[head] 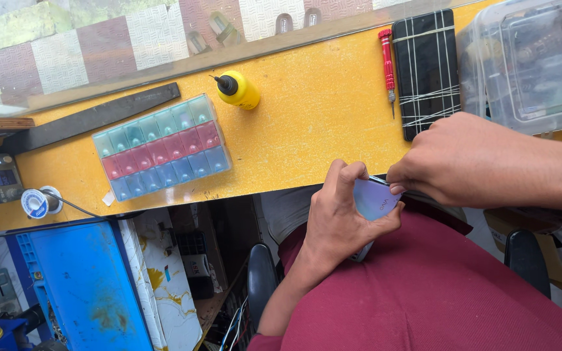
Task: The person uses a metal prying tool to separate the back cover of a light blue smartphone. They carefully work the tool around the edges to release the clips, then lift the cover to reveal the internal components, including the battery and camera module.
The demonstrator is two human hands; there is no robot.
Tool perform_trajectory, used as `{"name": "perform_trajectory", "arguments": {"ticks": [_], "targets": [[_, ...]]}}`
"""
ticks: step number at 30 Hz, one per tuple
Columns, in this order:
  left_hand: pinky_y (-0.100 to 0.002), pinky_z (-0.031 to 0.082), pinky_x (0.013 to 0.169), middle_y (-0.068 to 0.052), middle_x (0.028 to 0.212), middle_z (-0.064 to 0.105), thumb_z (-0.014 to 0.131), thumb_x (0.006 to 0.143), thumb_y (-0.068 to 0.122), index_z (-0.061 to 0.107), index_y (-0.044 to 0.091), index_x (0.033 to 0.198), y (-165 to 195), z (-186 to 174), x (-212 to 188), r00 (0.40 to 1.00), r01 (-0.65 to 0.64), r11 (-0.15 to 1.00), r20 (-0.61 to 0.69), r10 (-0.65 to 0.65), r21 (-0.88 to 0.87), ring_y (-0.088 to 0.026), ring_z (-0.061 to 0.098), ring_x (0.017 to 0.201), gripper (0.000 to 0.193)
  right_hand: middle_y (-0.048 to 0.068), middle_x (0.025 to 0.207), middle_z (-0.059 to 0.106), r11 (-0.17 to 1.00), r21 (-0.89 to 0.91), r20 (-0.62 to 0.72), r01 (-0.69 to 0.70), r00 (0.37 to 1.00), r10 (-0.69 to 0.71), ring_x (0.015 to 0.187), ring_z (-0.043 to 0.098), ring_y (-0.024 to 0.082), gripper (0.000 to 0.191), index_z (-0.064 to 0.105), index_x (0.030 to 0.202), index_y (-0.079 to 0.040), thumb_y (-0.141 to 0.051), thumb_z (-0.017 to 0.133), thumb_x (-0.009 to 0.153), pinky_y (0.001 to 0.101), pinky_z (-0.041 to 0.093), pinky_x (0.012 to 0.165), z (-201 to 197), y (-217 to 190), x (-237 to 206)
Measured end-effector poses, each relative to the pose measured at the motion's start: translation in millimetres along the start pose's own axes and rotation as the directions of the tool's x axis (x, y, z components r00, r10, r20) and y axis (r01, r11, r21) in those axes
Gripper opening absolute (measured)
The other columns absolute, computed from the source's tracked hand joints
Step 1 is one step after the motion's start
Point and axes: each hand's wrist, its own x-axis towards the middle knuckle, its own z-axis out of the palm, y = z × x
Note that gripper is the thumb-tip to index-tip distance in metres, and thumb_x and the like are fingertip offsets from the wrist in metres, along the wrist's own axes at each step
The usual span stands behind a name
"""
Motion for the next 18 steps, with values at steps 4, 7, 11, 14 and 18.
{"name": "perform_trajectory", "arguments": {"ticks": [4,7,11,14,18], "targets": [[-0.039,0.062,0.066,-0.011,0.101,0.056,0.089,0.078,0.029,0.04,0.016,0.127,-2.6,1.2,-1.7,1.0,0.006,1.0,-0.01,-0.006,-0.013,-0.028,0.07,0.077,0.071,0.006,0.073,0.074,0.999,0.035,0.053,-0.041,0.998,0.039,0.069,0.074,0.028,0.026,0.077,0.111,-0.028,-0.034,0.064,0.088,0.0427,0.059,0.065,10.8,0.2,-1.4],[-0.038,0.063,0.067,-0.011,0.102,0.056,0.089,0.079,0.029,0.04,0.016,0.127,-5.4,1.3,-2.7,1.0,0.026,0.999,-0.016,-0.026,-0.026,-0.027,0.071,0.078,0.069,0.009,0.067,0.073,0.994,0.086,-0.029,-0.069,0.997,0.072,0.066,0.072,0.03,0.028,0.078,0.108,-0.026,-0.039,0.063,0.089,0.0432,0.057,0.063,20.1,-2.3,-2.6],[-0.041,0.06,0.069,-0.011,0.102,0.056,0.089,0.078,0.029,0.039,0.014,0.127,-7.9,-2.8,-4.5,0.998,0.036,0.999,-0.051,-0.036,0.003,-0.03,0.069,0.082,0.071,0.008,0.065,0.071,0.983,0.154,-0.11,-0.097,0.987,0.114,0.06,0.07,0.028,0.041,0.072,0.13,-0.032,-0.043,0.064,0.091,0.0432,0.054,0.057,34.9,-9.3,-5.7],[-0.043,0.058,0.07,-0.013,0.106,0.057,0.09,0.08,0.032,0.037,0.011,0.129,-10.2,-7.5,-1.4,0.999,0.008,1.0,-0.036,-0.007,0.027,-0.033,0.069,0.085,0.075,0.01,0.065,0.07,0.955,0.296,-0.342,-0.013,0.932,0.119,0.054,0.068,0.031,0.041,0.076,0.124,-0.024,-0.038,0.07,0.086,0.0462,0.05,0.051,44.1,-9.9,-7.3],[-0.042,0.057,0.074,-0.015,0.107,0.057,0.088,0.081,0.033,0.037,0.005,0.128,-10.9,-12.9,-2.7,0.998,0.055,0.993,0.048,-0.05,-0.1,-0.032,0.068,0.087,0.075,0.012,0.061,0.068,0.945,0.321,-0.321,-0.064,0.931,0.172,0.056,0.068,0.031,0.041,0.073,0.124,-0.022,-0.038,0.071,0.087,0.0457,0.05,0.053,51.4,-6.9,-6.7]]}}
